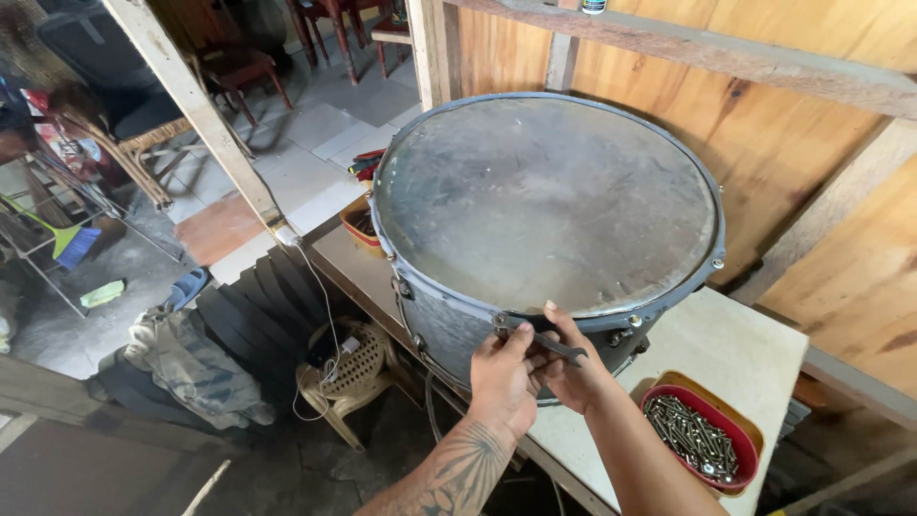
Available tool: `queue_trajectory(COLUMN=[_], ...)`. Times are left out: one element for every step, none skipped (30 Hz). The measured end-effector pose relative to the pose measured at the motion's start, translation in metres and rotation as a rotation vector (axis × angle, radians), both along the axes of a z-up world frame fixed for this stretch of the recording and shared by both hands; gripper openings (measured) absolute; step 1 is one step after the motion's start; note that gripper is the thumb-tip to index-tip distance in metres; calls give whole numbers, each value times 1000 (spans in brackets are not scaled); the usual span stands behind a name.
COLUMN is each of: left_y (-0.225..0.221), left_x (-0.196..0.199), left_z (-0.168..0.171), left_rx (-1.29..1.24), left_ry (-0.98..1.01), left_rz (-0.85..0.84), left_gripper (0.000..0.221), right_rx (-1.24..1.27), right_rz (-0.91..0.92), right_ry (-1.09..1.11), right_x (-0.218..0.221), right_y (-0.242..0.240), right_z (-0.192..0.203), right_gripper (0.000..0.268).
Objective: Repairing a drum by adjusting the tension rods on the rim using a tool
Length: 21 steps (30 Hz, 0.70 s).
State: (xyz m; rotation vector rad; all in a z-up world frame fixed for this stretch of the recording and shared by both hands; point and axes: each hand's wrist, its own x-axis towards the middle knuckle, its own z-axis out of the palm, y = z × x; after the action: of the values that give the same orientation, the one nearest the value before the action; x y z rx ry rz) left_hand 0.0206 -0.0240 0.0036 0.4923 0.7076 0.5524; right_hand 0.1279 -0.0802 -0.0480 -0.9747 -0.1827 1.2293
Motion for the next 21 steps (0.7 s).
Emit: queue_trajectory(left_y=[-1,-1,-2,-1,0,0,-1,-2,-4,-5,-6,-7,-8,-8,-9,-9,-9,-9,-9,-9,-9], left_x=[-2,-4,-6,-4,-2,0,1,3,5,8,11,15,17,18,19,17,16,14,13,13,13], left_z=[3,7,11,7,4,1,4,7,10,9,9,9,7,5,2,7,12,16,16,17,18], left_rx=[-1,-16,-32,-31,-33,-35,-35,-44,-53,-55,-83,-109,-110,-116,-122,-122,-131,-139,-140,-138,-137], left_ry=[1,22,43,45,46,46,47,37,26,24,15,5,4,-23,-49,-49,-21,9,10,13,15], left_rz=[-4,-9,-15,-16,-13,-12,-13,13,39,37,79,120,119,135,151,151,147,144,144,142,141], left_gripper=[15,15,15,15,15,15,15,17,19,19,17,15,15,16,16,16,18,20,20,20,20], right_rx=[-1,5,10,11,19,27,27,48,69,67,51,36,35,6,-22,-23,-6,10,9,24,39], right_rz=[-4,-3,-2,-3,-1,1,0,-4,-8,-9,-29,-48,-50,-19,11,11,20,30,31,38,46], right_ry=[1,-25,-51,-49,-44,-38,-36,1,39,37,85,134,132,123,115,115,122,132,134,121,107], right_x=[-1,-2,-3,-2,-2,-2,-4,-5,-6,-4,-3,-1,-1,-2,-3,-2,-1,-1,-2,-1,-1], right_y=[-1,-1,-2,-2,-2,-3,-3,-3,-3,-4,-4,-5,-6,-6,-7,-7,-7,-7,-8,-7,-7], right_z=[2,4,6,5,4,4,9,14,20,18,16,14,19,23,27,28,29,29,27,26,26], right_gripper=[59,60,63,63,61,60,60,58,59,59,67,75,75,78,80,80,77,75,75,75,76])
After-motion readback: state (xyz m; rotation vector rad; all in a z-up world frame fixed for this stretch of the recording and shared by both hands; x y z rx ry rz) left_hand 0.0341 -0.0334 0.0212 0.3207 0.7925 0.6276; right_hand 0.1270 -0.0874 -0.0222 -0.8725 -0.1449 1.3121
